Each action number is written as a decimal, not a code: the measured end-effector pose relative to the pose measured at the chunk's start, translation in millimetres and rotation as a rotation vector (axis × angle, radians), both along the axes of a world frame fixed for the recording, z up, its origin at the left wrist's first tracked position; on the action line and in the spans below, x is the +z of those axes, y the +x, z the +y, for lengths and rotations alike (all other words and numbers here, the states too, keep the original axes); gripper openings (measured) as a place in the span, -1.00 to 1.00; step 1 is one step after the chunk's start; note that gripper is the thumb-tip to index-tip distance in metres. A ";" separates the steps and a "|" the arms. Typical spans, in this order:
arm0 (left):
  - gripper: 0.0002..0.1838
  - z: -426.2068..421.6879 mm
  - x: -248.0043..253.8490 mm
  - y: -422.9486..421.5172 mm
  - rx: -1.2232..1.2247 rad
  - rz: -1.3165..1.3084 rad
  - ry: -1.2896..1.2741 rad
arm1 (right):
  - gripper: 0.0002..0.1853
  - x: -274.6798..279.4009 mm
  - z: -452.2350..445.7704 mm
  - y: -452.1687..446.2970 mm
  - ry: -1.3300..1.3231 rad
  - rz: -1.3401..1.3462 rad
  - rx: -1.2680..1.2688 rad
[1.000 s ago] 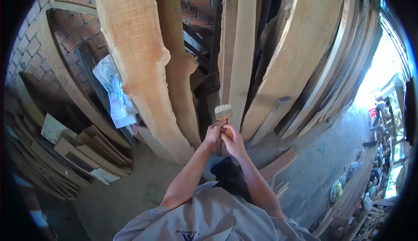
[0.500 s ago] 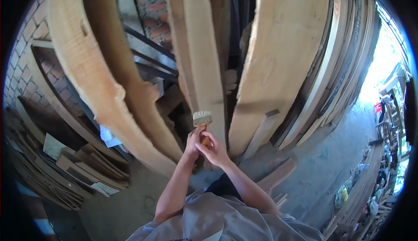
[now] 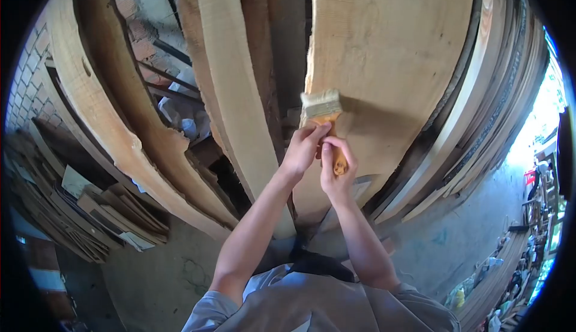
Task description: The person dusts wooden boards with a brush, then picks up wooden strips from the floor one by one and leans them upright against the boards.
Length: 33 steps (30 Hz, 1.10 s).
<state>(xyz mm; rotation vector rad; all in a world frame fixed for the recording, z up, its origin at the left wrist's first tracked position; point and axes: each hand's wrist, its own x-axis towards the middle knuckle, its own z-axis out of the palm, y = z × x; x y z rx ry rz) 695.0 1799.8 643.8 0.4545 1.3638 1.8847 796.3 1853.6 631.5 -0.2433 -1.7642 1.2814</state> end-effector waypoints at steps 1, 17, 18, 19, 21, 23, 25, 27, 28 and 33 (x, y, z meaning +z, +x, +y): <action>-0.66 5.6 -11.7 3.3 0.065 0.045 -0.008 | -0.88 -15.5 3.2 0.5 0.029 -0.004 -0.020; -0.74 21.6 -34.8 37.9 0.144 -0.145 0.104 | -0.83 -6.3 8.3 19.1 0.031 -0.175 -0.063; -0.75 20.9 -21.2 31.3 0.141 -0.118 0.054 | -0.84 3.1 7.5 13.5 -0.016 -0.120 -0.032; -0.75 24.4 -25.3 24.8 0.136 -0.070 0.108 | -0.84 2.0 7.8 10.4 -0.021 -0.097 -0.026; -0.62 24.3 -45.3 19.7 0.153 0.090 0.083 | -0.85 -34.0 14.1 10.6 0.046 -0.055 0.007; -0.64 12.8 -65.2 25.3 0.147 0.100 -0.049 | -0.86 -88.2 11.1 14.2 -0.005 -0.065 0.048; -0.66 2.3 -102.0 38.9 0.132 0.009 -0.270 | -0.86 -131.0 -1.7 32.2 -0.080 -0.115 0.070; -0.64 -4.5 -154.7 54.8 0.184 -0.057 -0.342 | -0.87 -165.8 -16.8 50.4 -0.217 -0.203 0.095; -0.64 -6.8 -180.0 64.0 0.228 -0.109 -0.368 | -0.87 -175.0 -25.0 55.9 -0.286 -0.245 0.095; -0.68 -42.8 -178.4 63.2 0.396 -0.284 -0.361 | -0.85 -169.4 -37.5 51.4 -0.231 -0.358 0.286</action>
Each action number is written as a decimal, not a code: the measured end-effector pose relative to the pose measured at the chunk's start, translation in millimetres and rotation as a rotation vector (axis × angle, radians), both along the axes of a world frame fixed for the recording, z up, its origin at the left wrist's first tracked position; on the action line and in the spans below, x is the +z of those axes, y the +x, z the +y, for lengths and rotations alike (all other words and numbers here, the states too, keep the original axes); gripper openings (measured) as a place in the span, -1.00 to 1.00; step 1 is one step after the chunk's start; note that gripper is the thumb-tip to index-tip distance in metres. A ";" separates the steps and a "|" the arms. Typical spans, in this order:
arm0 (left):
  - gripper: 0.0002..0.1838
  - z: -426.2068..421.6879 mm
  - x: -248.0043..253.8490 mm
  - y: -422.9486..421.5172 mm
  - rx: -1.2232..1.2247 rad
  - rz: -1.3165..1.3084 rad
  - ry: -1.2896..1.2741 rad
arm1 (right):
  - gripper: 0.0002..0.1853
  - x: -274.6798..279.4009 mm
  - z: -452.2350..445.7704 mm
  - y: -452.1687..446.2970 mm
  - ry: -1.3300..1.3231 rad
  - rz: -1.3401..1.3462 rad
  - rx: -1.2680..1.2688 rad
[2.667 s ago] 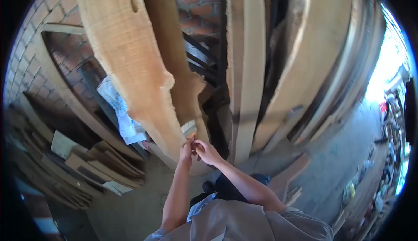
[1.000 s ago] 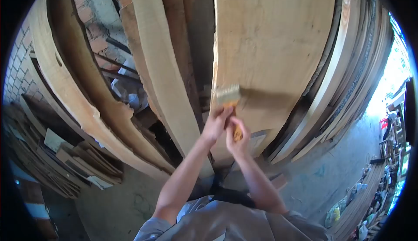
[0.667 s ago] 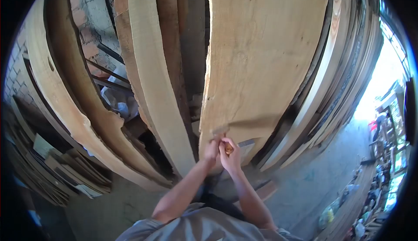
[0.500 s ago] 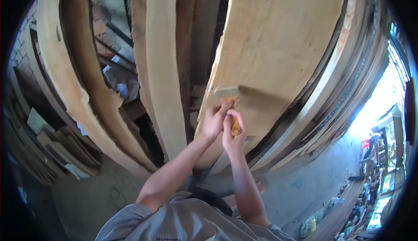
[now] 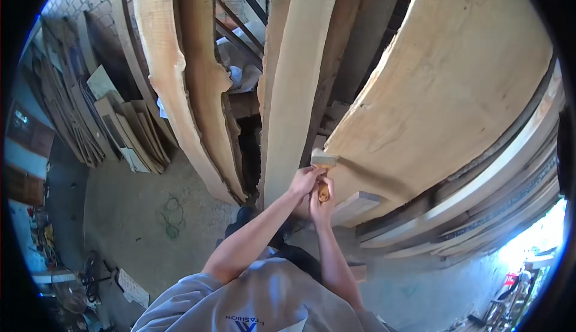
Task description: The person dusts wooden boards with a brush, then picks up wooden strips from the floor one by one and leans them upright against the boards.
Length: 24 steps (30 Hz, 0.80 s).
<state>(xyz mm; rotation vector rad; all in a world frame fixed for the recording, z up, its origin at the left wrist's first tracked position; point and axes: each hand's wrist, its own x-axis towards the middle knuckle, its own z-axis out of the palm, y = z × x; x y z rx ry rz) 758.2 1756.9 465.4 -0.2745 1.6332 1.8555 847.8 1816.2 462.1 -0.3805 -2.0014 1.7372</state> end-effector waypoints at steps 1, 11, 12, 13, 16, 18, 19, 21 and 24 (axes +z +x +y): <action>-0.68 -7.7 19.1 -1.1 0.030 0.005 -0.021 | -0.83 11.0 0.1 -8.8 0.030 0.036 0.030; -0.66 -64.4 119.8 -90.9 0.213 0.401 -0.126 | -0.72 104.6 -32.3 -124.3 0.123 0.302 0.255; -0.64 -73.0 73.3 -101.0 0.184 0.434 -0.130 | -0.71 82.5 -38.3 -124.5 0.210 0.216 0.218; -0.59 -79.4 35.4 -102.7 0.109 0.396 -0.287 | -0.68 60.2 -45.4 -114.6 0.283 0.080 0.166; -0.66 -85.8 -44.7 -70.3 -0.047 0.307 -0.362 | -0.71 -12.3 -63.9 -81.4 0.222 -0.138 0.037; -0.64 -80.6 -42.4 -57.7 0.014 0.109 -0.237 | -0.69 -40.4 -60.0 -70.5 0.215 -0.263 0.083; -0.61 -80.5 -34.6 -53.0 0.024 -0.066 -0.246 | -0.70 -21.4 -55.6 -79.2 0.239 -0.287 0.098; -0.56 -79.8 -41.4 -86.7 -0.061 0.171 -0.275 | -0.72 22.4 -44.9 -96.0 0.274 -0.362 0.128; -0.49 -67.6 33.9 -129.2 0.123 0.148 -0.157 | -0.79 82.1 -34.3 -149.6 0.319 -0.043 0.084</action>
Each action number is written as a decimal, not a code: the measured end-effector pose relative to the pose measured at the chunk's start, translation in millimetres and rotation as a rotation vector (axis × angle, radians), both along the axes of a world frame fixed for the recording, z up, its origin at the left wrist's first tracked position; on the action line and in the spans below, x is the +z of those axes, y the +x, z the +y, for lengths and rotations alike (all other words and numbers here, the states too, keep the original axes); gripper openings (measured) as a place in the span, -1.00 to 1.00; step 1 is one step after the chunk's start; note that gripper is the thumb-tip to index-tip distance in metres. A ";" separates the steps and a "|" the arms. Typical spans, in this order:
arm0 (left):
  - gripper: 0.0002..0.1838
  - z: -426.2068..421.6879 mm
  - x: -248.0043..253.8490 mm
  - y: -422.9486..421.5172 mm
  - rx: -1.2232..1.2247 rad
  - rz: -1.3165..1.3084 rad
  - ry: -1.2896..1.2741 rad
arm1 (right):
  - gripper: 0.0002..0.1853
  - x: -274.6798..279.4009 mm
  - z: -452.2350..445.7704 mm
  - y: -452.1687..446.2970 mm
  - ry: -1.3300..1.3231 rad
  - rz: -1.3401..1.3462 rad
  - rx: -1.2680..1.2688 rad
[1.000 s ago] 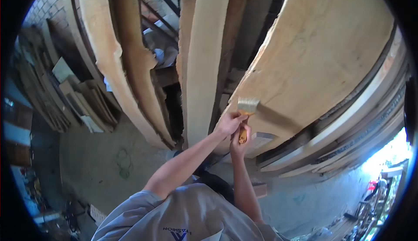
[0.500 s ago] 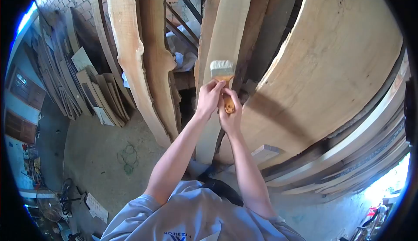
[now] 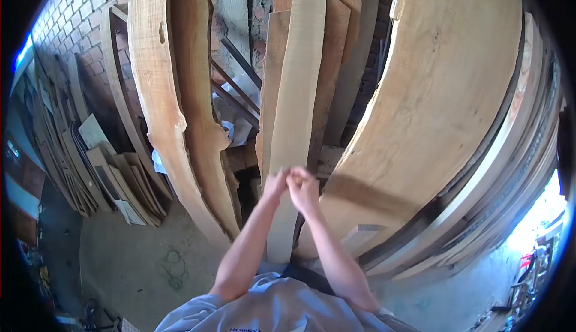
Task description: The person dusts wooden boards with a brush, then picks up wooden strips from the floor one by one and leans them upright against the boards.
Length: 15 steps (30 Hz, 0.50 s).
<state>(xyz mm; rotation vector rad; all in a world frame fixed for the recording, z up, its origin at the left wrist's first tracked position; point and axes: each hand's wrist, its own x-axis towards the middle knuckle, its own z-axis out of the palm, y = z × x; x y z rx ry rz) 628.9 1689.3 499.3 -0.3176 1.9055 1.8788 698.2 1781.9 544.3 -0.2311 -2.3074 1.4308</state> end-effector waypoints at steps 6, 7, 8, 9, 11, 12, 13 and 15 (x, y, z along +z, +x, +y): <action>-0.61 -4.4 123.8 -27.9 -0.043 0.387 0.311 | -0.87 88.1 -16.9 -30.3 -0.093 0.433 0.004; -0.63 -7.0 107.6 -27.8 -0.052 0.418 0.365 | -0.85 69.5 -19.5 -25.9 -0.100 0.467 0.015; -0.64 -12.6 86.0 -31.8 -0.125 0.304 0.207 | -0.79 56.6 -24.3 -14.8 -0.085 0.430 0.038; -0.65 -20.2 71.9 -24.7 -0.132 0.250 0.232 | -0.75 23.6 -30.4 -5.8 -0.082 0.418 0.019; -0.68 -35.6 -15.3 -22.4 -0.292 -0.013 0.154 | -0.72 -52.9 -44.6 24.3 -0.398 0.168 0.050; -0.71 -42.3 -54.9 -8.8 -0.306 -0.095 0.148 | -0.72 -85.9 -53.7 42.5 -0.471 0.080 0.072; -0.73 -45.7 -89.1 1.0 -0.321 -0.172 0.144 | -0.72 -103.9 -61.7 50.2 -0.539 -0.006 0.093; -0.70 -49.7 -141.9 11.0 -0.358 -0.149 -0.100 | -0.74 -112.3 -72.7 54.3 -0.509 -0.213 0.041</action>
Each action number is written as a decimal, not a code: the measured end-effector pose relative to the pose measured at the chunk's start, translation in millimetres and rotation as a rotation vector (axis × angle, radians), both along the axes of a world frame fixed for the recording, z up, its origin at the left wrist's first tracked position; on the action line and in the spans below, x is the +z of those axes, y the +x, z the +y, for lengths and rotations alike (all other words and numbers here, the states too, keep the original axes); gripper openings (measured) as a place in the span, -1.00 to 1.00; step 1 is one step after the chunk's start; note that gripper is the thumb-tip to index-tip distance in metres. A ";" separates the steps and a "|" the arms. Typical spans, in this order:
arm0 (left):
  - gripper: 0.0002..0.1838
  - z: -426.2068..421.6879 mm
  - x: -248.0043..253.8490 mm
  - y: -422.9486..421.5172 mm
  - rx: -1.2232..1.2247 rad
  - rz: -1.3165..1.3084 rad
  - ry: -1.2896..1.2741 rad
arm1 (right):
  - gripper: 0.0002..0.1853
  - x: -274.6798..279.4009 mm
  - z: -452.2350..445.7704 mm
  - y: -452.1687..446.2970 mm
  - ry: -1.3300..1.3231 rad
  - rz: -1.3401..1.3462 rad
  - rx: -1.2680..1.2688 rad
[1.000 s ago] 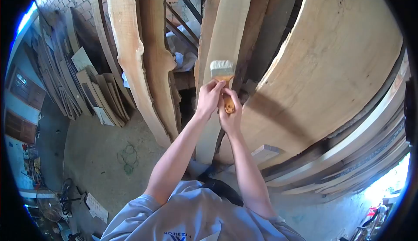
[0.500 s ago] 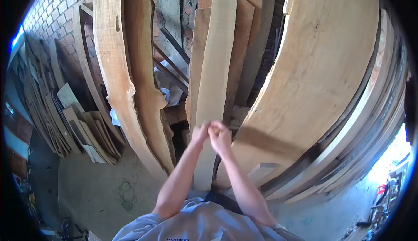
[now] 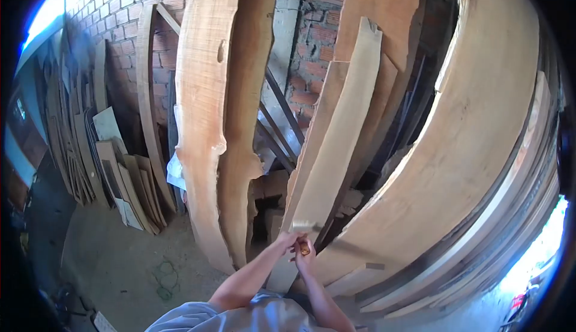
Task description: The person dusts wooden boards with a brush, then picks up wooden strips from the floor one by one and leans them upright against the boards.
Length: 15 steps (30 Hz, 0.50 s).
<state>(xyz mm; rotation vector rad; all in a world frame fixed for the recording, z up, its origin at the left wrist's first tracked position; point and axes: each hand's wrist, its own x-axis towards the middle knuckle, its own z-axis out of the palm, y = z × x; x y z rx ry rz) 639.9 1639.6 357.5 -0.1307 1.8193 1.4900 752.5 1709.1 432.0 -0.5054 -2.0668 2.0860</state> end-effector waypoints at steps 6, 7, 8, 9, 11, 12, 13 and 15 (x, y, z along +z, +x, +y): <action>-0.64 16.8 128.5 -36.7 0.245 0.064 0.314 | -0.77 121.3 28.0 -56.0 0.324 0.173 -0.022; -0.63 32.6 126.5 -61.6 0.253 0.137 0.389 | -0.76 148.6 35.3 -66.6 0.302 0.232 -0.008; -0.63 23.7 232.6 -40.5 0.271 0.278 0.268 | -0.75 168.9 40.7 -73.6 0.279 0.296 0.011; -0.62 30.9 247.0 -51.6 0.266 0.364 0.308 | -0.77 185.6 41.4 -74.8 0.339 0.434 -0.018; -0.58 33.2 292.5 -42.4 0.212 0.538 0.387 | -0.76 206.7 42.6 -76.6 0.454 0.715 -0.077; -0.57 33.0 298.2 -40.6 0.175 0.621 0.363 | -0.74 191.8 48.5 -79.4 0.430 0.686 -0.044; -0.57 34.0 282.3 -42.2 0.153 0.668 0.313 | -0.73 162.4 56.0 -80.8 0.405 0.656 -0.014; -0.57 33.9 216.2 -41.1 0.149 0.585 0.151 | -0.72 133.6 56.7 -59.7 0.553 0.616 -0.016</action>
